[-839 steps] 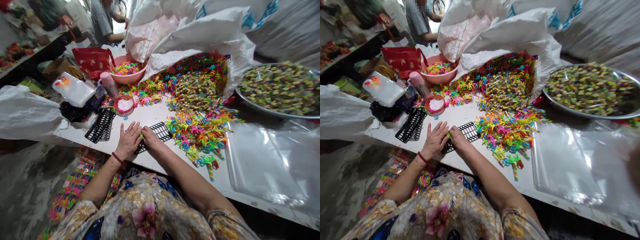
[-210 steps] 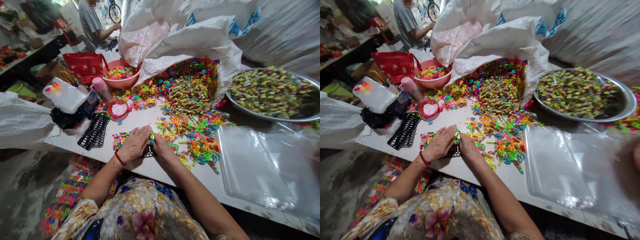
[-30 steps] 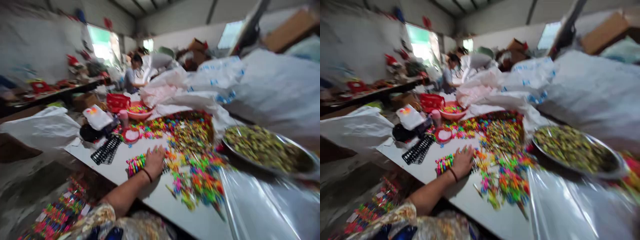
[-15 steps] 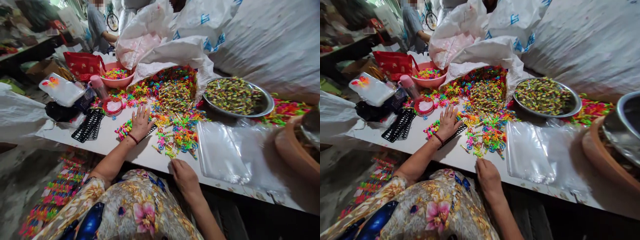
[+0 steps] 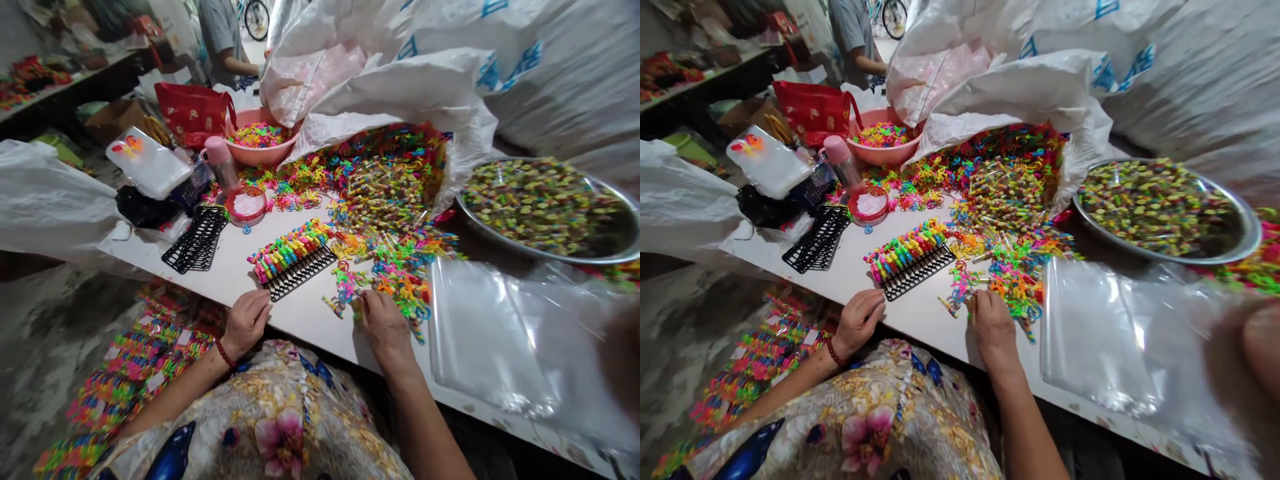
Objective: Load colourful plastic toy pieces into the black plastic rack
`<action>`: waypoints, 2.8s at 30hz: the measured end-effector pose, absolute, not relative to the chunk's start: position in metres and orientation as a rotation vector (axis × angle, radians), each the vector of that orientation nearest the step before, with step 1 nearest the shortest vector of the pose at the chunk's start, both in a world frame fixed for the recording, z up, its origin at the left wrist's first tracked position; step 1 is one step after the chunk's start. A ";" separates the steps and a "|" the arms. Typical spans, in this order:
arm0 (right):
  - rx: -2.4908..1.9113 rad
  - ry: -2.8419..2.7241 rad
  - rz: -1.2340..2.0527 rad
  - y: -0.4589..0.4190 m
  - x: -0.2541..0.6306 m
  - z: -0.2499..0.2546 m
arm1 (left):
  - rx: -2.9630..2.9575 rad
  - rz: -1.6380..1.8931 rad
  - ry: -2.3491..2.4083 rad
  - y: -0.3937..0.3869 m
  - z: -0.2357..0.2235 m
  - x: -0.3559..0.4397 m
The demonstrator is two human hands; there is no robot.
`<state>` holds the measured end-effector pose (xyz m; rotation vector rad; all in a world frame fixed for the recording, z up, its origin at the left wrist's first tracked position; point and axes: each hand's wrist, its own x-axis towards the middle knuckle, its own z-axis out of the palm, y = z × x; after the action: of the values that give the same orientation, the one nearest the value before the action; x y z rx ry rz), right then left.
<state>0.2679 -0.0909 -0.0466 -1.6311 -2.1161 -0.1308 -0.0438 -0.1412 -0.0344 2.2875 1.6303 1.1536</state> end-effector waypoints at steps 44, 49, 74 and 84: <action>-0.813 -2.088 1.058 -0.071 0.116 -0.047 | 2.122 1.463 1.625 -0.120 -0.039 -0.056; -0.799 -2.120 1.085 -0.068 0.117 -0.043 | 2.130 1.409 1.484 -0.100 -0.037 -0.069; -1.782 -2.586 -0.072 -0.021 0.252 -0.023 | 2.598 1.215 1.489 -0.124 -0.027 -0.028; -1.467 -2.125 0.507 -0.043 0.228 -0.035 | 2.529 1.246 1.445 -0.115 -0.022 -0.037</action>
<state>0.2284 -0.0434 -0.0349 -1.4665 -2.1254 0.5071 -0.0373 -0.1146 -0.0220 2.5293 1.4452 1.2458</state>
